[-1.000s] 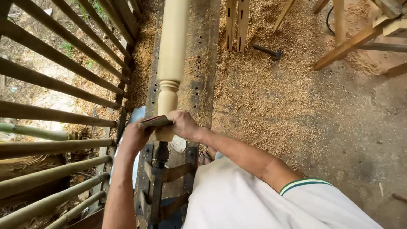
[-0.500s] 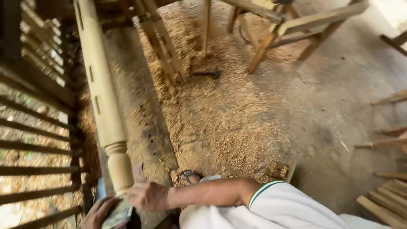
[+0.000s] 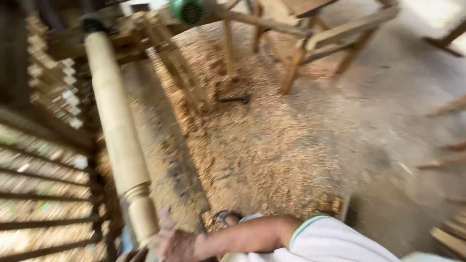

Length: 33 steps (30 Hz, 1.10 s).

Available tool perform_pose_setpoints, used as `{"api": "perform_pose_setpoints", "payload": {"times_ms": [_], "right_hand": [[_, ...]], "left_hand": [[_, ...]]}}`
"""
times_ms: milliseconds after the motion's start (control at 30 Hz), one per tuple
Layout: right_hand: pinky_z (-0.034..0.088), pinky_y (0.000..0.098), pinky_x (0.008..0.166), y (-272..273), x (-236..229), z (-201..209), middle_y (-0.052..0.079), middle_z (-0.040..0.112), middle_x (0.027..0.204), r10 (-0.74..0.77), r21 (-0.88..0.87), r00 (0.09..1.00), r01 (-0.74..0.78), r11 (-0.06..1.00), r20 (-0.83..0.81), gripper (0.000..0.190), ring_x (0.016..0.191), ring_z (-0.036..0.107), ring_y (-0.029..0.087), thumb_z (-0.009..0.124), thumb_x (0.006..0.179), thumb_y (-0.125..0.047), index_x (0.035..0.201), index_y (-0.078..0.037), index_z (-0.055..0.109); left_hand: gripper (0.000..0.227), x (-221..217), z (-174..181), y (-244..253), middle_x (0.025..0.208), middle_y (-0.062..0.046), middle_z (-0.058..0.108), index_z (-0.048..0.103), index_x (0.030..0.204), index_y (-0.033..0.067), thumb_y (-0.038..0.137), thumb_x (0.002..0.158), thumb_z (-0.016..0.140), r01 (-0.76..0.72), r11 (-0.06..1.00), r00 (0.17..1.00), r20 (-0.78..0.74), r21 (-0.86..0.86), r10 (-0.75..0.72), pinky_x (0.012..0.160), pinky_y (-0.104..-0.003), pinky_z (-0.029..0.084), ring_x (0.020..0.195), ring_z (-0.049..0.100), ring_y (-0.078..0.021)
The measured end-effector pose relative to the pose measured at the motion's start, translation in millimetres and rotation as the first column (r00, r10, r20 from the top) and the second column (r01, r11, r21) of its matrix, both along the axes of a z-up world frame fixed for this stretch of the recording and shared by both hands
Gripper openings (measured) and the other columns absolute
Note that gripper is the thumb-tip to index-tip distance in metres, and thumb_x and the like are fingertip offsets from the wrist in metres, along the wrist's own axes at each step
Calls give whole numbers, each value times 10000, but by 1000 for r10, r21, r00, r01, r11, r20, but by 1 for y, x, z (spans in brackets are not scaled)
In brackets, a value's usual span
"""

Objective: Manually sand a decorative wooden chair or furniture leg using sandpaper at a workshop station.

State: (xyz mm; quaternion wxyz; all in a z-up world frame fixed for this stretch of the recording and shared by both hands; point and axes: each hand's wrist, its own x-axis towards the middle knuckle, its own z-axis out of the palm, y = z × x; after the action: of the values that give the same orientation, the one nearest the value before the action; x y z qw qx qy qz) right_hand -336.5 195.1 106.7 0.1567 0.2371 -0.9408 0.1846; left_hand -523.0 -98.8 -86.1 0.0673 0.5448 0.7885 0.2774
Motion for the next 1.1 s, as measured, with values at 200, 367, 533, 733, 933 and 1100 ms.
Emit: {"api": "perform_pose_setpoints", "payload": {"times_ms": [200, 367, 533, 733, 933, 1100], "right_hand": [[623, 482, 736, 7, -13, 46, 194, 670, 989, -28, -58, 998, 32, 998, 59, 288, 798, 685, 251, 624, 929, -171, 1129, 33, 661], [632, 341, 681, 11, -29, 12, 89, 693, 872, 43, -470, 977, 62, 880, 211, 173, 738, 692, 200, 745, 977, -207, 1061, -57, 724], [611, 358, 674, 17, -31, 23, 86, 678, 830, 34, -477, 988, 41, 878, 148, 166, 726, 682, 210, 767, 917, -192, 1013, -61, 731], [609, 356, 661, 16, -37, 26, 82, 683, 804, 47, -460, 988, 27, 888, 149, 125, 713, 678, 206, 755, 923, -189, 927, -66, 735], [626, 318, 644, 10, -47, 12, 79, 688, 809, 43, -368, 959, 66, 928, 281, 182, 681, 676, 170, 703, 986, -211, 871, -72, 723], [624, 330, 656, 19, -52, 42, 83, 702, 824, 109, -352, 906, 47, 935, 410, 172, 708, 680, 187, 709, 973, -223, 870, -87, 733]], "left_hand": [[542, 92, 244, 82, 1072, -89, 730, 773, 1178, 107, 63, 640, 824, -375, 890, 903, 115, -260, 414, 845, -392, 574, 969, 720, -284], [284, 80, 218, 80, 1050, -81, 778, 777, 1086, 148, 83, 814, 730, -416, 906, 901, 105, -71, 422, 795, -373, 617, 869, 777, -258], [186, 87, 224, 86, 988, -100, 772, 756, 1058, 109, 128, 876, 722, -525, 836, 814, 192, -158, 548, 761, -373, 606, 852, 767, -265], [137, 88, 208, 85, 982, -90, 783, 764, 1022, 126, 145, 893, 722, -517, 842, 821, 190, -153, 538, 742, -373, 605, 851, 760, -253], [105, 86, 187, 79, 969, -58, 788, 754, 984, 136, 149, 885, 722, -546, 828, 794, 237, -128, 560, 711, -336, 632, 830, 774, -211], [169, 85, 182, 82, 970, -92, 777, 775, 1042, 137, 191, 890, 727, -576, 814, 794, 186, -78, 579, 718, -380, 604, 860, 755, -265]]}}
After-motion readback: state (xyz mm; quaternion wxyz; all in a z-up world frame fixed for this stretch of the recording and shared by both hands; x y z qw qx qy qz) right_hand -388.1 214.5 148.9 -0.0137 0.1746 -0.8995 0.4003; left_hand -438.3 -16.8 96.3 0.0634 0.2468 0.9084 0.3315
